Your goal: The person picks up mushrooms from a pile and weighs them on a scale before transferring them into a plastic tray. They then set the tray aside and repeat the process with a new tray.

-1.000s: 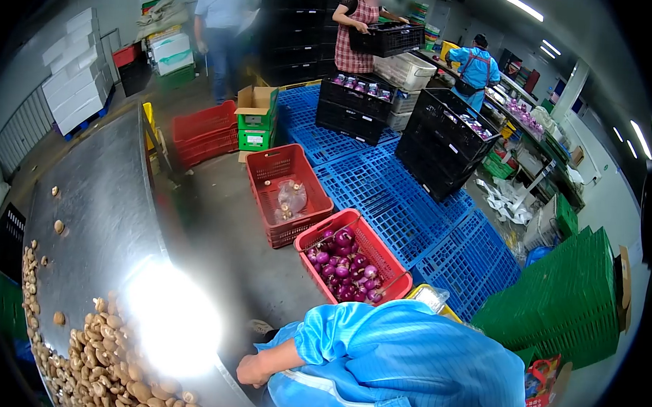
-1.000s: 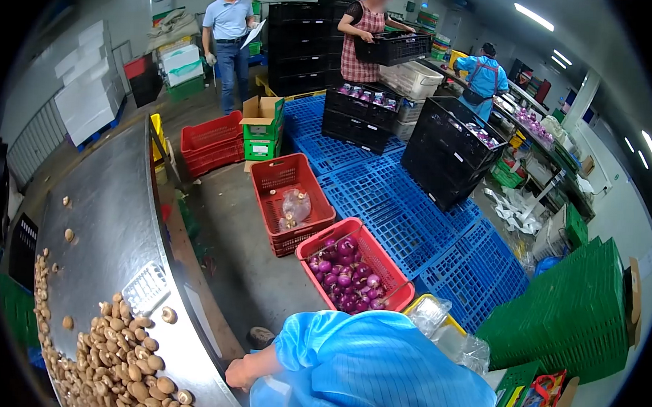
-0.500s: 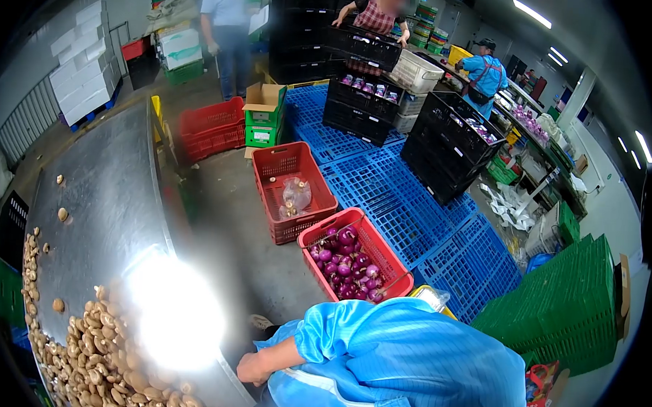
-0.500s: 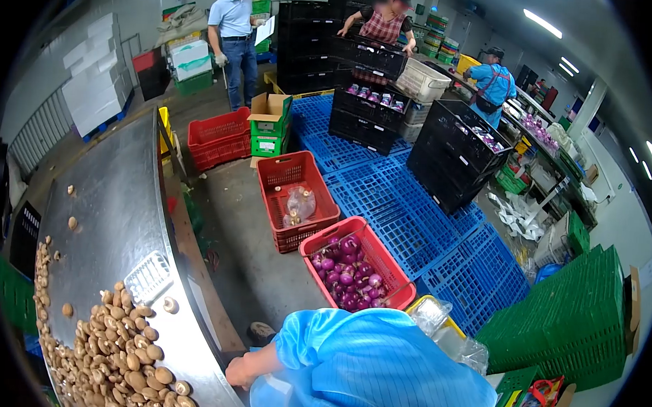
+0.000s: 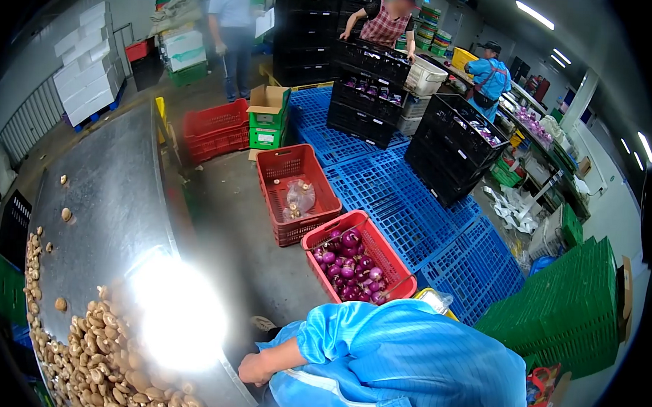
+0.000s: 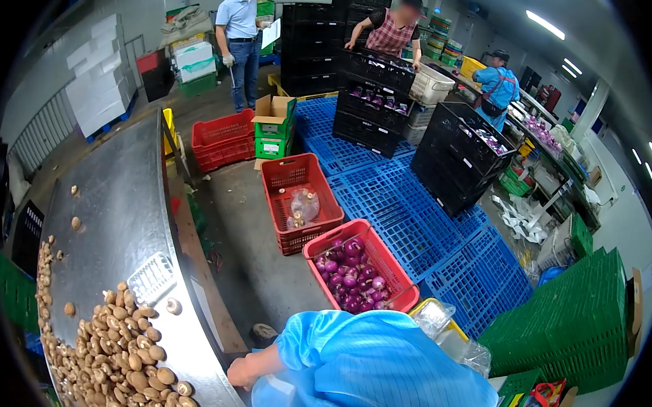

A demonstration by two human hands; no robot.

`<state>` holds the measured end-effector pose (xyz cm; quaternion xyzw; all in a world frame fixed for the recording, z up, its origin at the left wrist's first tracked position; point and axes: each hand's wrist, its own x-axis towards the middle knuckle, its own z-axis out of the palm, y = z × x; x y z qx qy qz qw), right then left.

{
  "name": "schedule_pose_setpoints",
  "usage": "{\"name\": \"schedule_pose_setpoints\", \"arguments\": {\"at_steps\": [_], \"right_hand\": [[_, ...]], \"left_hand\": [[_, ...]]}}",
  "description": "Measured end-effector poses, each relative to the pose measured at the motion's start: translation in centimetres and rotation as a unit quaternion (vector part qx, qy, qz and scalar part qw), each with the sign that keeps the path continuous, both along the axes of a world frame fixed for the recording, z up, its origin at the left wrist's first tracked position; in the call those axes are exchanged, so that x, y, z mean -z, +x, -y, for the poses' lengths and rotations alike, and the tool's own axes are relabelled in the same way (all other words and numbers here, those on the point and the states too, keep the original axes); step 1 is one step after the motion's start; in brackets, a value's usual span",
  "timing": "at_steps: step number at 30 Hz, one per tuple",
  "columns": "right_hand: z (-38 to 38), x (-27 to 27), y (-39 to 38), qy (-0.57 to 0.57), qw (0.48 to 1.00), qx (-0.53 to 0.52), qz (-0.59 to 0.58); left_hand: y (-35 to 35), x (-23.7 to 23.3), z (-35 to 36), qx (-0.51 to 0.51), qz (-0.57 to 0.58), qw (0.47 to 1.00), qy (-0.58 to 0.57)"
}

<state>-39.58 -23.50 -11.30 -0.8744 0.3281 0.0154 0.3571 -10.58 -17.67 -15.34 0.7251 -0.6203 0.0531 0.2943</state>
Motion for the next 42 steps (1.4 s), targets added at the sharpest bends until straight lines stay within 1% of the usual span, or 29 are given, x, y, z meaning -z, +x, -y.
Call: {"name": "schedule_pose_setpoints", "arguments": {"at_steps": [1, 4, 7, 10, 13, 15, 19, 22, 25, 26, 28, 29, 30, 31, 32, 34, 35, 36, 37, 38, 39, 40, 41, 42], "right_hand": [[0.0, 0.2, 0.1, -0.002, 1.000, -0.003, 0.000], [0.1, 0.8, 0.4, -0.064, 0.997, 0.016, 0.046], [0.4, 0.7, 0.5, -0.121, 0.990, 0.011, 0.069], [0.4, 0.5, 0.6, -0.149, 0.984, 0.037, 0.089], [0.5, 0.1, 0.3, -0.144, 0.985, 0.043, 0.087], [0.5, 0.5, 0.1, -0.123, 0.985, 0.052, 0.108], [0.3, -3.0, -1.4, -0.098, 0.981, 0.101, 0.137], [0.5, -3.3, -1.9, -0.088, 0.963, 0.179, 0.179], [1.8, -2.4, -2.1, -0.115, 0.949, 0.241, 0.170], [2.5, -2.2, -1.9, -0.136, 0.928, 0.260, 0.229], [4.6, -0.9, -1.3, -0.159, 0.911, 0.285, 0.252], [6.0, -1.3, -1.4, -0.129, 0.922, 0.258, 0.258], [7.2, -4.4, -2.0, -0.073, 0.920, 0.248, 0.296], [8.7, -4.6, -2.3, -0.092, 0.927, 0.219, 0.291], [10.2, -5.1, -2.0, -0.082, 0.932, 0.204, 0.287], [13.2, -6.8, -1.7, -0.047, 0.943, 0.206, 0.256], [14.5, -7.3, -1.2, -0.027, 0.946, 0.218, 0.237], [15.7, -7.7, -0.9, -0.019, 0.945, 0.239, 0.224], [16.8, -8.2, -0.6, -0.013, 0.943, 0.256, 0.212], [18.1, -7.1, -0.6, -0.046, 0.927, 0.274, 0.254], [19.7, -6.6, -0.4, -0.117, 0.906, 0.250, 0.320], [21.0, -6.4, -0.6, -0.165, 0.905, 0.240, 0.310], [22.3, -7.0, -0.9, -0.174, 0.914, 0.233, 0.282], [23.6, -6.9, -1.1, -0.227, 0.914, 0.217, 0.255]], "left_hand": [[0.2, 0.0, 0.0, -0.003, 0.002, 1.000, 0.002], [0.1, -0.5, 0.2, -0.002, 0.004, 1.000, 0.000], [-0.2, -1.2, 0.2, 0.001, 0.006, 1.000, -0.003], [-0.7, -2.0, 0.6, 0.007, 0.010, 1.000, -0.008], [-1.4, -3.1, 1.2, 0.018, 0.011, 1.000, -0.014], [-2.2, -4.1, 1.5, 0.027, 0.010, 0.999, -0.020], [-4.6, -6.7, 2.7, 0.056, 0.001, 0.998, -0.042], [-6.8, -8.7, 3.5, 0.078, -0.012, 0.994, -0.071], [-7.3, -8.9, 4.2, 0.097, -0.034, 0.993, -0.064], [-7.2, -8.5, 4.4, 0.109, -0.046, 0.991, -0.060], [-7.2, -8.5, 5.4, 0.130, -0.061, 0.988, -0.055], [-7.9, -9.3, 6.2, 0.136, -0.063, 0.987, -0.051], [-8.3, -10.5, 6.8, 0.134, -0.062, 0.988, -0.042], [-8.6, -11.3, 6.7, 0.122, -0.064, 0.990, -0.031], [-7.9, -11.6, 5.7, 0.106, -0.062, 0.992, -0.017], [-7.3, -6.9, 2.0, 0.032, -0.244, 0.969, 0.003], [-7.5, -7.2, -0.1, 0.001, -0.154, 0.986, 0.064], [-8.2, -7.8, -0.8, -0.020, -0.070, 0.989, 0.129], [-9.2, -7.5, -1.9, -0.029, -0.085, 0.988, 0.125], [-9.8, -7.2, -2.9, -0.031, -0.099, 0.988, 0.118], [-10.4, -6.9, -3.7, -0.060, -0.086, 0.984, 0.146], [-11.0, -6.4, -4.4, -0.082, -0.076, 0.979, 0.171], [-11.5, -6.5, -4.8, -0.100, -0.068, 0.973, 0.197], [-11.9, -7.1, -5.0, -0.116, -0.107, 0.970, 0.187]]}}
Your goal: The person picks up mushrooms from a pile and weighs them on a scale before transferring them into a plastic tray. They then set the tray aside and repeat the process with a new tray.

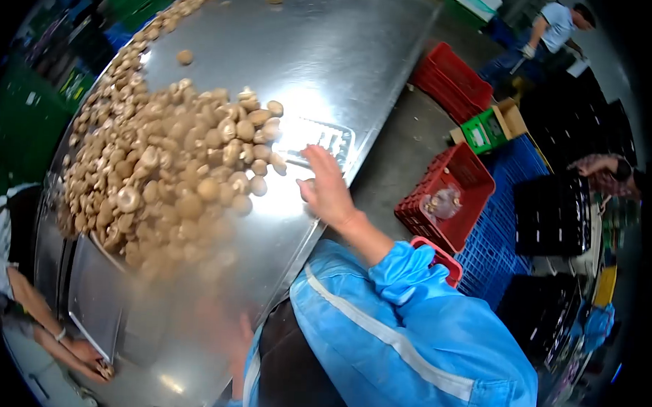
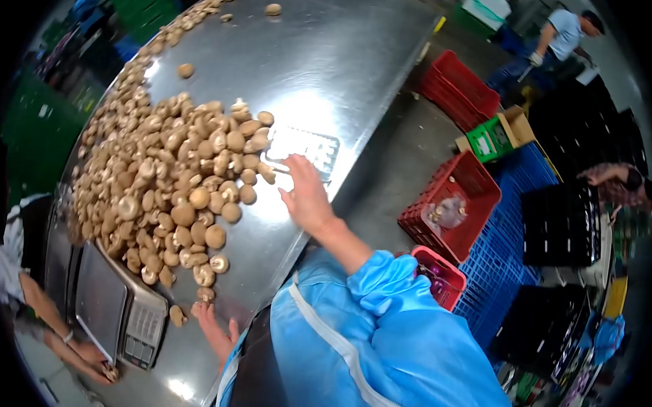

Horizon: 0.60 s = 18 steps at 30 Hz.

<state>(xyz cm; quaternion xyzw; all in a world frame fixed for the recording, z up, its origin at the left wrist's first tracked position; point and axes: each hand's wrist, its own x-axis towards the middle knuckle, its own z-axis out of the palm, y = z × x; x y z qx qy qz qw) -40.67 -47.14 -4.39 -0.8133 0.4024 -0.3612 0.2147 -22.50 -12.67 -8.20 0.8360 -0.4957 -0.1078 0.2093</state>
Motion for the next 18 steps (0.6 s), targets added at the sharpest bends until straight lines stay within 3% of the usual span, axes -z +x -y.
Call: {"name": "schedule_pose_setpoints", "arguments": {"at_steps": [2, 8, 10, 14, 18], "right_hand": [[2.5, 0.5, -0.8, -0.005, 0.996, -0.002, -0.085], [11.6, 4.2, -3.4, 0.065, 0.934, -0.022, -0.352], [12.2, 2.4, -3.2, 0.113, 0.938, -0.054, -0.324], [12.0, 2.6, -3.0, 0.069, 0.951, -0.046, -0.297], [12.0, 1.4, -2.7, 0.114, 0.949, -0.070, -0.285]], "left_hand": [[-1.2, -0.9, -0.2, -0.044, -0.073, 0.996, -0.033], [-3.2, 2.0, -2.8, -0.108, 0.018, 0.994, -0.005], [-3.8, 2.1, -3.0, -0.115, 0.022, 0.993, 0.025], [-3.5, 0.1, -0.8, -0.126, 0.000, 0.983, 0.137], [-3.6, 0.5, -0.5, -0.138, 0.037, 0.986, 0.091]]}}
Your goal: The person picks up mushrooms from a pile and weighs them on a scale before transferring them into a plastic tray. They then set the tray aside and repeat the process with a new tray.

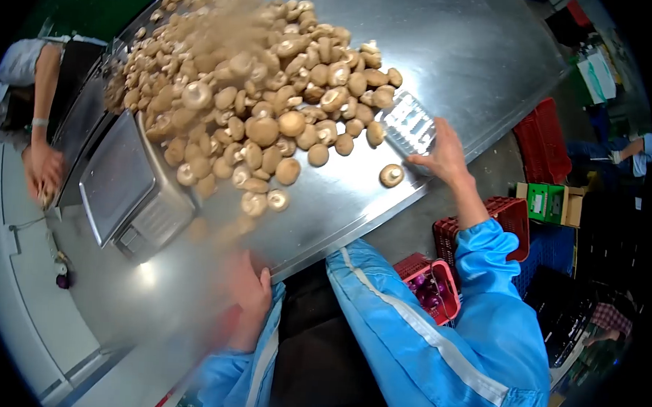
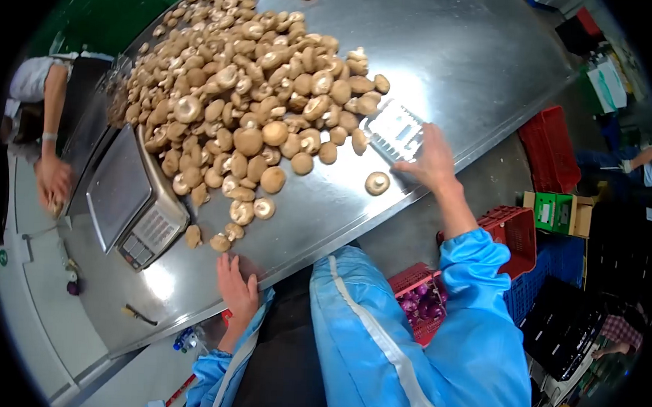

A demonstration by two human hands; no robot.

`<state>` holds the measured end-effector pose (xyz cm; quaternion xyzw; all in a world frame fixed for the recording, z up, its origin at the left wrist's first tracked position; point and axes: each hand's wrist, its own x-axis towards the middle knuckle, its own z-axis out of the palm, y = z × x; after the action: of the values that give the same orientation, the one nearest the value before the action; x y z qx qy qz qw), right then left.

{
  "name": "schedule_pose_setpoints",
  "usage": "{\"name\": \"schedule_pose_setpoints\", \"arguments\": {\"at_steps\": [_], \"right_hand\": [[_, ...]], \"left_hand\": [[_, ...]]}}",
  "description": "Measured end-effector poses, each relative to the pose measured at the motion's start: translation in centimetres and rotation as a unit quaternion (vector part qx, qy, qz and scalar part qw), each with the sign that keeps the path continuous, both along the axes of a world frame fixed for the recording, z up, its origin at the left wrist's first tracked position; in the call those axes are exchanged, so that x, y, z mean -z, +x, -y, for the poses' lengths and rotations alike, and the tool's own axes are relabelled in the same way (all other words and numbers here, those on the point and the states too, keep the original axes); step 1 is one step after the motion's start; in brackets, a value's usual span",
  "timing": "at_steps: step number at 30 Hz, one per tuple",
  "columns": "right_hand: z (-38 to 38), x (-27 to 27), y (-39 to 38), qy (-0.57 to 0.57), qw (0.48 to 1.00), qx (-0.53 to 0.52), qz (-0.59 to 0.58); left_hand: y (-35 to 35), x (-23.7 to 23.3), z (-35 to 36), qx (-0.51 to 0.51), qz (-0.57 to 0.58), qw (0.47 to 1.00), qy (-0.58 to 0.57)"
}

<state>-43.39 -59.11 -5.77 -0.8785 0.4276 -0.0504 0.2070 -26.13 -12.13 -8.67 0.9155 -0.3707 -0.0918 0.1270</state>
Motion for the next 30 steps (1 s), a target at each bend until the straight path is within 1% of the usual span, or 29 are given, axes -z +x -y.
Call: {"name": "schedule_pose_setpoints", "arguments": {"at_steps": [1, 2, 5, 7, 8, 10, 11, 14, 15, 17, 18, 20, 22, 23, 25, 26, 27, 28, 29, 30], "right_hand": [[-0.2, 1.4, -0.6, -0.105, 0.993, -0.018, 0.048], [-0.4, 0.3, -0.2, -0.057, 0.998, -0.011, 0.034], [-0.7, -0.1, 0.2, -0.056, 0.998, 0.005, 0.024], [-1.0, -0.1, 0.3, -0.060, 0.998, 0.007, 0.022], [-1.1, -0.3, 0.5, -0.043, 0.999, 0.019, 0.011], [-1.1, 0.2, 0.3, -0.087, 0.996, 0.006, -0.005], [-0.9, 1.0, 0.0, -0.120, 0.993, 0.000, 0.007], [-1.1, 0.6, 0.7, -0.128, 0.991, 0.014, -0.031], [-1.0, 0.1, 0.9, -0.126, 0.990, 0.015, -0.064], [-1.4, -0.1, 1.2, -0.129, 0.986, 0.021, -0.103], [-1.5, -0.5, 0.9, -0.135, 0.982, 0.034, -0.127], [-2.0, -0.8, 0.7, -0.152, 0.978, 0.053, -0.133], [-4.1, -2.7, 0.7, -0.161, 0.977, 0.094, -0.102], [-4.9, -2.8, 0.1, -0.182, 0.976, 0.101, -0.059], [-7.3, -2.4, -1.6, -0.216, 0.969, 0.122, 0.015], [-8.9, -4.0, -1.3, -0.114, 0.979, 0.169, -0.002], [-11.1, -5.6, -1.2, -0.072, 0.980, 0.181, -0.023], [-12.8, -6.2, -1.2, -0.040, 0.981, 0.187, -0.007], [-12.8, 0.1, -2.2, -0.040, 0.981, 0.130, 0.136], [-15.0, 0.6, -1.9, 0.030, 0.963, 0.144, 0.228]], "left_hand": [[-0.1, 0.3, -0.2, -0.004, -0.005, 1.000, -0.025], [-0.1, 0.6, -0.5, 0.000, 0.001, 0.999, -0.037], [0.2, 1.5, -1.2, 0.005, 0.013, 0.997, -0.078], [0.3, 1.7, -1.8, -0.018, 0.007, 0.992, -0.124], [0.7, 1.9, -2.1, -0.028, 0.003, 0.989, -0.146], [2.2, 1.5, -2.7, -0.072, -0.013, 0.979, -0.193], [2.7, 1.0, -3.0, -0.096, -0.021, 0.971, -0.217], [5.6, 0.0, -4.8, -0.150, -0.053, 0.970, -0.185], [6.7, -0.2, -5.4, -0.144, -0.051, 0.974, -0.165], [8.1, -0.5, -5.9, -0.110, -0.057, 0.984, -0.128], [8.6, -0.9, -5.5, -0.090, -0.083, 0.983, -0.136], [9.3, -1.4, -4.3, -0.036, -0.137, 0.978, -0.152], [9.6, -0.5, -2.6, 0.045, -0.099, 0.979, -0.170], [9.8, 0.1, -1.8, 0.086, -0.080, 0.976, -0.183], [11.0, 3.1, -1.0, 0.144, -0.007, 0.959, -0.245], [11.6, 4.3, -0.1, 0.156, -0.009, 0.957, -0.246], [11.9, 4.9, 1.0, 0.170, -0.012, 0.953, -0.252], [12.3, 4.7, 1.5, 0.216, -0.014, 0.940, -0.265], [12.6, 5.1, 2.6, 0.225, 0.083, 0.931, -0.274], [13.0, 5.5, 3.6, 0.222, 0.182, 0.915, -0.282]]}}
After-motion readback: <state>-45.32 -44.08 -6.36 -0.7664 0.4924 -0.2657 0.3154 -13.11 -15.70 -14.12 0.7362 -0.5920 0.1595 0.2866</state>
